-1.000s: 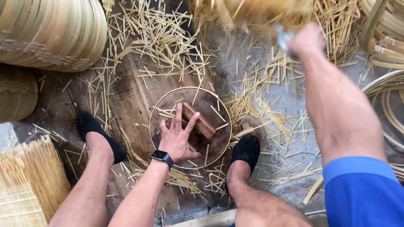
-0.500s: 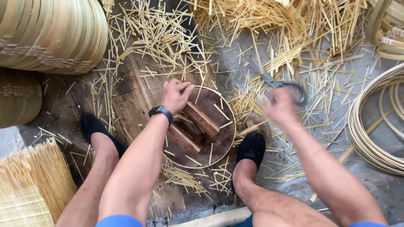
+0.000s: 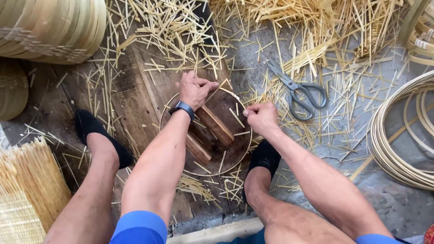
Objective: The person sits on the floor of a bamboo workshop and assembles round woven bamboo sieve discs. They lay a woven bamboo mat over a round wooden form, fit a bent bamboo rim around the mat, tuck the mat edges into the rim, and use scissors to trim excess bamboo strips from the edges.
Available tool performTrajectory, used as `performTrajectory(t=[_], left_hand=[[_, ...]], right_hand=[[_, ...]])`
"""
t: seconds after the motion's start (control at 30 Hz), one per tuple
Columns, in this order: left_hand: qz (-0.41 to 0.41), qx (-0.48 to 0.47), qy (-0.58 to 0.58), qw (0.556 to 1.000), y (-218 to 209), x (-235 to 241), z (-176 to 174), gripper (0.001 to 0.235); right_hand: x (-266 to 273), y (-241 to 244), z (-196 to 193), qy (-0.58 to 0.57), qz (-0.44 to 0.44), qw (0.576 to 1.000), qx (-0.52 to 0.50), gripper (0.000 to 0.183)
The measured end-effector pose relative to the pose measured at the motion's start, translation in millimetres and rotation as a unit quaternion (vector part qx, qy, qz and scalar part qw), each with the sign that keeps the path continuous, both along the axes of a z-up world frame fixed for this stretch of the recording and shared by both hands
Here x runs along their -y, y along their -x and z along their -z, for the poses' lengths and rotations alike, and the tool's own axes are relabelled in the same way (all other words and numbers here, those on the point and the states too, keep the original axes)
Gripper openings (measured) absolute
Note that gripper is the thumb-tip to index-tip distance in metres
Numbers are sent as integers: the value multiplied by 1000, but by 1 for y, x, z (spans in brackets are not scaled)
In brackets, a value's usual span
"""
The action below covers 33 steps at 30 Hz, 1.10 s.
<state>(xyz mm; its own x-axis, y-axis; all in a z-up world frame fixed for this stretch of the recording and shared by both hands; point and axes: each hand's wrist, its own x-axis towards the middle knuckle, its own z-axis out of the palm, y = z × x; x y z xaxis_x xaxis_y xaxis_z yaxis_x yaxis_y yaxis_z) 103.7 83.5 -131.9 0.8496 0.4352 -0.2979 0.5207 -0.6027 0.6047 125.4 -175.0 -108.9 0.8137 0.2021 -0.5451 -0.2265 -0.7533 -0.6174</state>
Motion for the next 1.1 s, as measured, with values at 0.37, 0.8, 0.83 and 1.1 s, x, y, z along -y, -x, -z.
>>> performTrajectory(t=[0.37,0.8,0.83,1.1], left_hand=[[-53,54,-53,996,104,-81,-9,25],[-298,-200,294,886,135,-112,-15,32],[-299,-198,295,886,136,-107,-14,32],[-331,-174,13,927,200,-38,-55,45]], right_hand=[[34,23,-11,-73,-50,989,-120,38],[42,26,13,-125,61,959,-248,27],[43,28,13,-124,59,959,-247,27],[47,37,11,-126,-21,968,-218,32]])
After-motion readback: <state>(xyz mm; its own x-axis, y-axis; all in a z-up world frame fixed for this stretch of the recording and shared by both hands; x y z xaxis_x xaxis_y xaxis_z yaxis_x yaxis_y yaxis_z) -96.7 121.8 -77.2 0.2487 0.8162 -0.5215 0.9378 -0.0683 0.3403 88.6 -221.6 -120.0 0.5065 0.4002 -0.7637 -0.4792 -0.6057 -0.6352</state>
